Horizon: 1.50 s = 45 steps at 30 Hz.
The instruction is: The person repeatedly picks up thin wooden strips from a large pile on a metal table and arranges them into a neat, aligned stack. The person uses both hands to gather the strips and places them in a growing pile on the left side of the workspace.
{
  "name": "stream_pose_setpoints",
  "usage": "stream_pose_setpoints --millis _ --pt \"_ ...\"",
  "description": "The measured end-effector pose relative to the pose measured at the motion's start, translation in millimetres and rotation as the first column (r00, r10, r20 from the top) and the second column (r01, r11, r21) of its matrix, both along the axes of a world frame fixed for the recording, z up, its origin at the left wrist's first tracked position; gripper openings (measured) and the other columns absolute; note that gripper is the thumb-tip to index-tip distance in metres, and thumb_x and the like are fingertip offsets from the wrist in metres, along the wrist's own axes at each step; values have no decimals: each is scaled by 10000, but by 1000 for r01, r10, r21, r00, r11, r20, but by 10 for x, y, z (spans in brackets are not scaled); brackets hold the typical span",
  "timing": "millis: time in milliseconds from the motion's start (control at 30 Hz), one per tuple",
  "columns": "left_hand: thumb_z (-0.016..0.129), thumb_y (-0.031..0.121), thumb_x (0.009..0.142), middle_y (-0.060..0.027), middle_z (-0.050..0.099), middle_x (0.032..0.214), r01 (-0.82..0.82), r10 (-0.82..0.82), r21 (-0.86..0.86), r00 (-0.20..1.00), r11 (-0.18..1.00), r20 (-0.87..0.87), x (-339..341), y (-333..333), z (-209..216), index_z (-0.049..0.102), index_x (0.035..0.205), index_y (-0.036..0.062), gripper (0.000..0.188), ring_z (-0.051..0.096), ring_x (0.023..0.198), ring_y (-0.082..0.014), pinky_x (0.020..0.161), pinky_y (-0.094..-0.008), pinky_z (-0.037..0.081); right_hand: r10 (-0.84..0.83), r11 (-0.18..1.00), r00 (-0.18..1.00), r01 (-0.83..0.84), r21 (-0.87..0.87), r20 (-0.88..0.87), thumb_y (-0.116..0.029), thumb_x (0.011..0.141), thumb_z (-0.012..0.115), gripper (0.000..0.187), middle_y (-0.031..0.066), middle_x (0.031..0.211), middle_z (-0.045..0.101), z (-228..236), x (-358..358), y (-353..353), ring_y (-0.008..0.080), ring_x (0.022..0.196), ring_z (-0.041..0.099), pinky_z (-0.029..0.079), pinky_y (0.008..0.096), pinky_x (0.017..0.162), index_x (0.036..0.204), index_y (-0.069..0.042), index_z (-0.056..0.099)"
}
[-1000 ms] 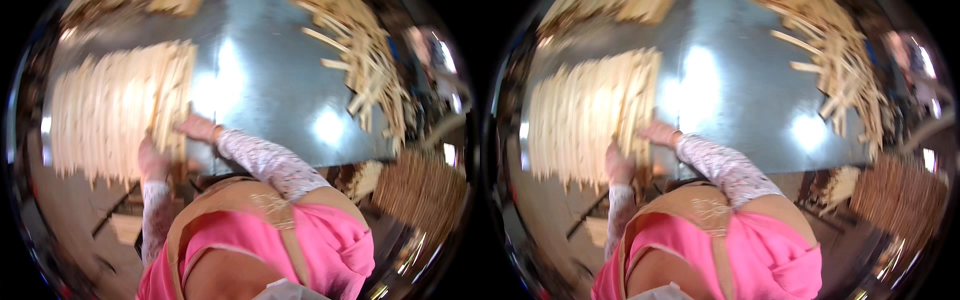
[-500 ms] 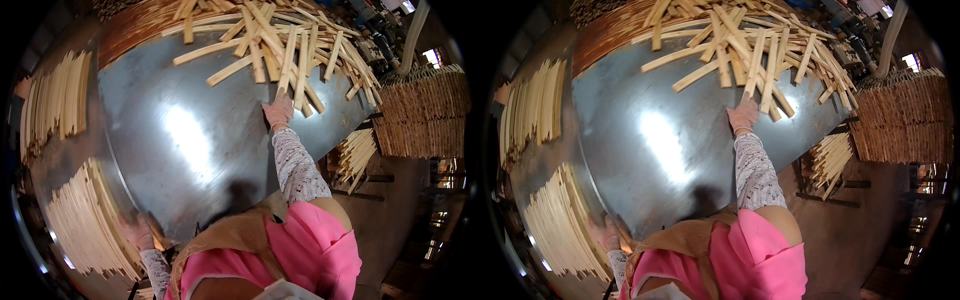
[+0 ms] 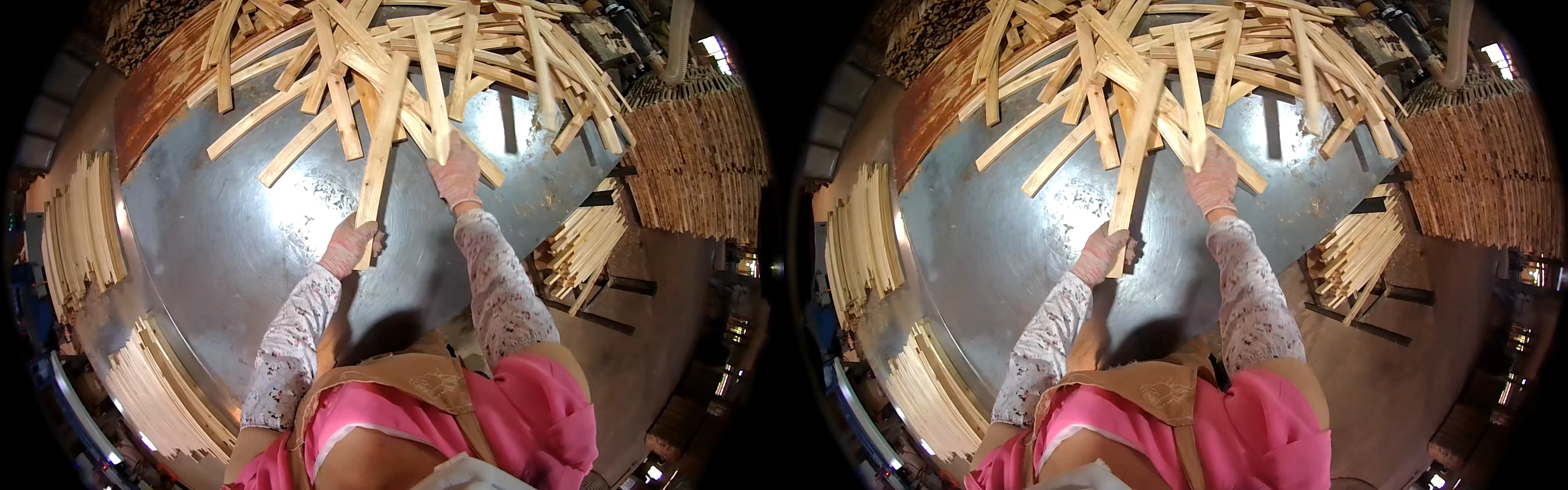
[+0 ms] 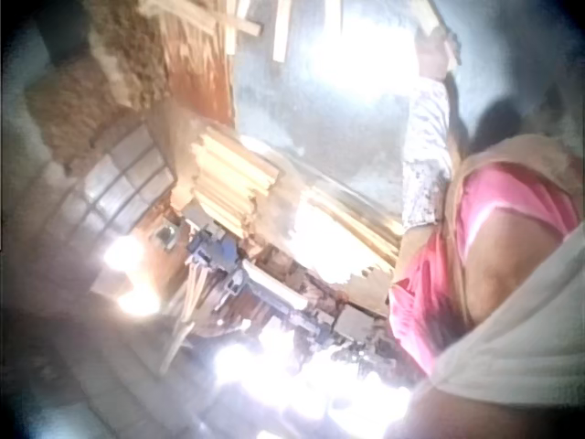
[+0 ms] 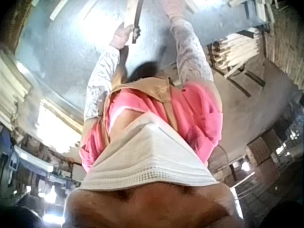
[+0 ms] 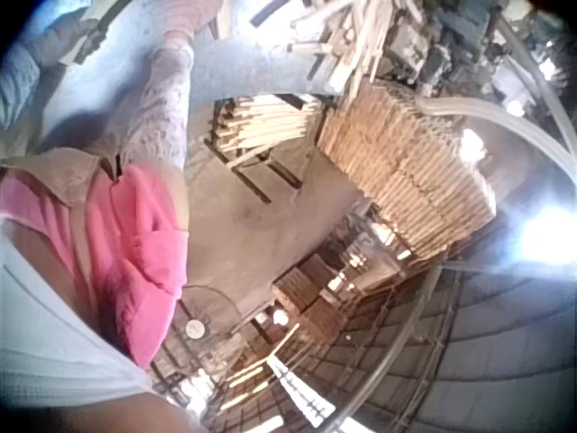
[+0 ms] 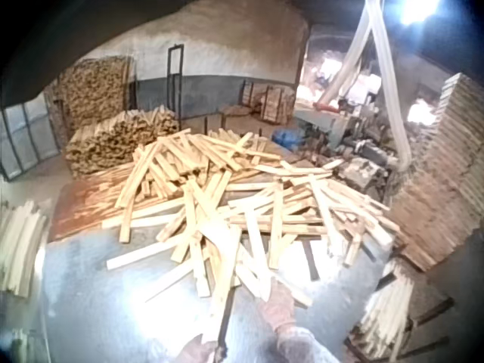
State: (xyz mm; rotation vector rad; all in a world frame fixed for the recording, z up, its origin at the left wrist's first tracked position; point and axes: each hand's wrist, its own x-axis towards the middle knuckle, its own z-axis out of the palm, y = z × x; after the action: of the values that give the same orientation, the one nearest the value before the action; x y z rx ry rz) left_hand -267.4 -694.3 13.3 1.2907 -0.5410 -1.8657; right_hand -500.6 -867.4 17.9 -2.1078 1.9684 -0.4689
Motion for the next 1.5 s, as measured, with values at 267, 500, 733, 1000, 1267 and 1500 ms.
stream_pose_setpoints --millis 267,500,733,1000,1267,1500 --pt "695 213 949 -88 656 1193 -245 254 -185 967 952 27 -162 -49 1 448 1517 7 653 658 982 -188 866 -329 573 252 808 687 -537 243 681 -216 918 737 486 218 1185 743 9 361 820 437 1137 676 547 504 1027 1357 -18 672" --pt "711 78 854 -101 698 1124 -172 179 -101 982 980 65 21 10 -20 504 1463 -6 648 707 976 -221 910 -382 606 167 979 980 -177 -97 -104 -257 933 699 571 268 1310 695 11 -489 -412 465 1212 648 511 528 1070 1440 -7 625" --pt "716 22 849 -109 704 1119 -376 393 -138 911 916 123 13 221 -109 502 1468 2 655 718 932 -234 891 -385 619 247 961 969 -242 131 -23 -433 944 733 788 264 1325 684 -388 -304 -474 452 1227 644 540 521 1008 1578 -39 478" --pt "632 19 844 -119 687 1132 -529 531 -91 847 844 0 222 678 113 456 1516 -1 695 714 922 -237 845 -377 630 67 664 876 -396 635 477 -359 915 776 887 274 1465 629 147 21 -287 367 1261 677 553 463 1061 1658 -59 397" --pt "662 24 838 -106 673 1216 -614 615 -38 789 788 -8 263 1041 135 409 1581 1 785 678 1016 -207 941 -357 590 264 922 947 -303 240 181 -273 916 752 838 327 1377 665 649 716 -1392 424 1287 675 558 480 1055 1622 -18 380" --pt "653 -2 842 -95 686 1205 -668 673 -84 734 739 89 334 1133 -182 452 1561 -26 748 689 1006 -200 931 -343 586 199 951 980 -191 241 -9 -227 885 791 774 312 1328 682 -24 1091 -1731 449 1159 708 585 478 1022 1556 -40 455"
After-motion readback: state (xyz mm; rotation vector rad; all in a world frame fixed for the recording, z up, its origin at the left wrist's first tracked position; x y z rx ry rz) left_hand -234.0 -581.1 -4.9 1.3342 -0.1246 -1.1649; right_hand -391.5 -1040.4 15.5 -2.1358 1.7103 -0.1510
